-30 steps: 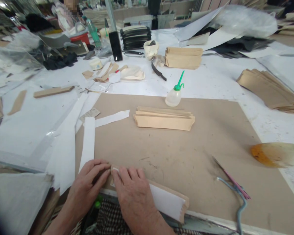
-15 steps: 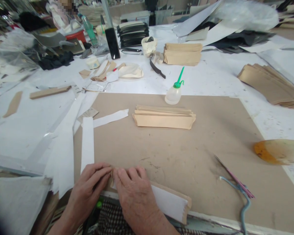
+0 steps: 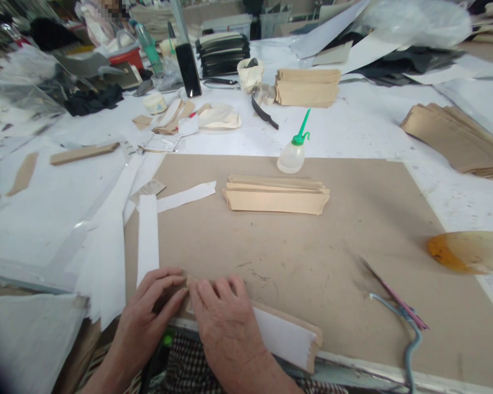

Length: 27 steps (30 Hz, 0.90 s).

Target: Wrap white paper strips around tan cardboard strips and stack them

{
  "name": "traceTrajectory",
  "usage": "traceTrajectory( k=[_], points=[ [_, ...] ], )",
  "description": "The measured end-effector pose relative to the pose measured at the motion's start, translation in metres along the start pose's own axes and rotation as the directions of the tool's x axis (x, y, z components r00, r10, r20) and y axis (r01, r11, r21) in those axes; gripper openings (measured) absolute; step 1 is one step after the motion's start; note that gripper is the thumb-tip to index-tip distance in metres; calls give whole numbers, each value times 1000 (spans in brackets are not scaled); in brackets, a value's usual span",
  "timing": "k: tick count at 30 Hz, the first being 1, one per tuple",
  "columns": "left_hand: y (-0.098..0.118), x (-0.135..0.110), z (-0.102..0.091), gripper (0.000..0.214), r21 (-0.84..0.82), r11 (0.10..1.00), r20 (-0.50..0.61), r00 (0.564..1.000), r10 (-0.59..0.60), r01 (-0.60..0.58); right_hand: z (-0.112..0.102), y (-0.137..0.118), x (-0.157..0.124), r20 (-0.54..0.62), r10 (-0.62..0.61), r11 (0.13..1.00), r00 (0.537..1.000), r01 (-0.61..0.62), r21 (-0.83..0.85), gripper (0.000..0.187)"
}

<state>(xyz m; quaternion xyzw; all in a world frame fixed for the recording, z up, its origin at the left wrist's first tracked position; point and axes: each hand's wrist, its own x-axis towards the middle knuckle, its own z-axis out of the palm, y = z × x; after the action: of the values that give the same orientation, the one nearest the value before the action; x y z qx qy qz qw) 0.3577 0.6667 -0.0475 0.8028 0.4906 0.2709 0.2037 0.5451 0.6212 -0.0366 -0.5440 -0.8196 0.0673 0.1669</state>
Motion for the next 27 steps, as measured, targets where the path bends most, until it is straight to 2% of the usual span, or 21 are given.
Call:
traceTrajectory(
  k=[5, 12, 17, 20, 27],
  points=[
    [0, 0, -2, 13, -14, 1000, 28, 1000, 8, -8, -2, -4, 5, -15, 16, 999, 1000, -17, -41, 34],
    [-2, -1, 0, 14, -12, 1000, 12, 1000, 3, -3, 2, -10, 3, -78, 34, 994, 996, -42, -98, 36],
    [-2, -2, 1, 15, -27, 999, 10, 999, -33, 34, 5, -10, 1, -90, 43, 997, 995, -48, -64, 31],
    [-1, -2, 1, 17, -26, 998, -6, 998, -58, 58, 5, -8, 1, -83, 38, 998, 996, -42, -46, 34],
    [0, -3, 2, 18, 32, 998, -9, 999, 54, -54, 5, -6, 0, -62, 31, 999, 998, -33, -18, 37]
  ],
)
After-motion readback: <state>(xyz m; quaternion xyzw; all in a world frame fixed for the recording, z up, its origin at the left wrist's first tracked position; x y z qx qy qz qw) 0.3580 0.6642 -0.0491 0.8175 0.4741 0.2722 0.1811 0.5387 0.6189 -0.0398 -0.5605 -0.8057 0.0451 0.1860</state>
